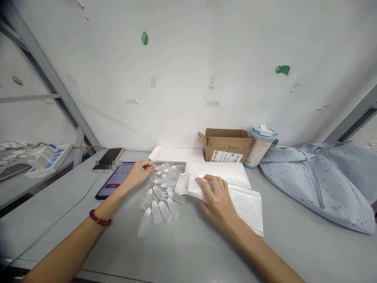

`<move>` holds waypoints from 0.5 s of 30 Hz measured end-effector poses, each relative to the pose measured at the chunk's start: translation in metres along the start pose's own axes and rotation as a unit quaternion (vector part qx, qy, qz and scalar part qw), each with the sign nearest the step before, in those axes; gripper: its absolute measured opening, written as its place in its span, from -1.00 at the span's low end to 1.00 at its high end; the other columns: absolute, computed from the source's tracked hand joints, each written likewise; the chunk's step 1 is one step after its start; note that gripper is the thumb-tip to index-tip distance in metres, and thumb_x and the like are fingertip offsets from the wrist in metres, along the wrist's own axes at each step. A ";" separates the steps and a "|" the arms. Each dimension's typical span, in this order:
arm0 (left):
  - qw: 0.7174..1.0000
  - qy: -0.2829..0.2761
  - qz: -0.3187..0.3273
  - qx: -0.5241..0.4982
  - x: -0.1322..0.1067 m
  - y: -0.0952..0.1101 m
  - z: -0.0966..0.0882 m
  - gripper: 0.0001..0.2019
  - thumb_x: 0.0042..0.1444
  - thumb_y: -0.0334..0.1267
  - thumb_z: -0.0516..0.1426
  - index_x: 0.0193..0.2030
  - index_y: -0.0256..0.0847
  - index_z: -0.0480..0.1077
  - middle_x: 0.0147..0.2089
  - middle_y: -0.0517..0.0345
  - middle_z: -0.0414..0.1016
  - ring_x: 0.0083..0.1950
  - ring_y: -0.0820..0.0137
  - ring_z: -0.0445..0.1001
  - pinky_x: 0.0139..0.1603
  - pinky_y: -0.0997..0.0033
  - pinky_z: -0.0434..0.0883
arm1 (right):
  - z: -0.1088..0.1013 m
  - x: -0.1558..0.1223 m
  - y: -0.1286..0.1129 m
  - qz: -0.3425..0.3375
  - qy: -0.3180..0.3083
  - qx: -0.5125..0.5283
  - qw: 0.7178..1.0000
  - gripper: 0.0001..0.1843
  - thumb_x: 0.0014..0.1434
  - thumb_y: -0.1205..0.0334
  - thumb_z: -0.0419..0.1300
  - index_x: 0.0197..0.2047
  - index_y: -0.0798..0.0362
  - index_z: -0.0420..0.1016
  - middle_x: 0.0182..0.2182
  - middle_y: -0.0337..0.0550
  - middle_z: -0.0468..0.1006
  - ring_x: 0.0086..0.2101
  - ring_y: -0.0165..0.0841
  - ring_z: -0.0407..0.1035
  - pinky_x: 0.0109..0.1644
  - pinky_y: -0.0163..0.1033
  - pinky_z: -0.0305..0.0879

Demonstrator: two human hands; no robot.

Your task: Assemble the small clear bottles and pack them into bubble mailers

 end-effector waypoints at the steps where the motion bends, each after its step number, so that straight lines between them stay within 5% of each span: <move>1: 1.000 -0.005 0.004 0.001 0.000 0.001 0.000 -0.72 -0.01 -0.12 0.03 -0.43 -0.24 0.47 -0.37 0.11 0.55 -0.31 0.31 0.44 -0.24 0.39 0.32 | 0.000 0.000 0.000 -0.001 -0.002 0.000 1.000 -0.50 0.04 0.39 0.10 0.10 0.07 0.23 -0.09 0.08 0.28 -0.10 -0.12 0.20 -0.08 0.00 0.21; 7: 0.998 -0.030 0.056 0.028 -0.005 0.006 0.014 -0.76 -0.04 -0.17 0.11 -0.25 -0.22 0.46 -0.26 0.08 0.52 -0.18 0.28 0.41 -0.14 0.32 0.31 | 0.001 0.000 0.000 0.003 -0.001 0.001 1.000 -0.51 0.06 0.37 0.09 0.10 0.04 0.22 -0.09 0.07 0.29 -0.10 -0.12 0.20 -0.08 0.01 0.21; 15: 0.989 0.008 0.125 0.075 -0.010 0.015 0.019 -0.82 0.10 -0.31 -0.01 -0.36 -0.21 0.40 -0.27 0.04 0.48 -0.17 0.26 0.37 -0.10 0.28 0.29 | -0.001 0.000 0.001 0.006 -0.002 0.010 1.000 -0.49 0.07 0.37 0.09 0.12 -0.02 0.20 -0.08 0.05 0.29 -0.10 -0.12 0.20 -0.09 0.02 0.21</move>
Point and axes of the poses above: each hand's wrist, its own x-axis towards the middle knuckle, its own z-axis out of the palm, y = z × x, the point moved 5 cm from there along x, towards the middle knuckle
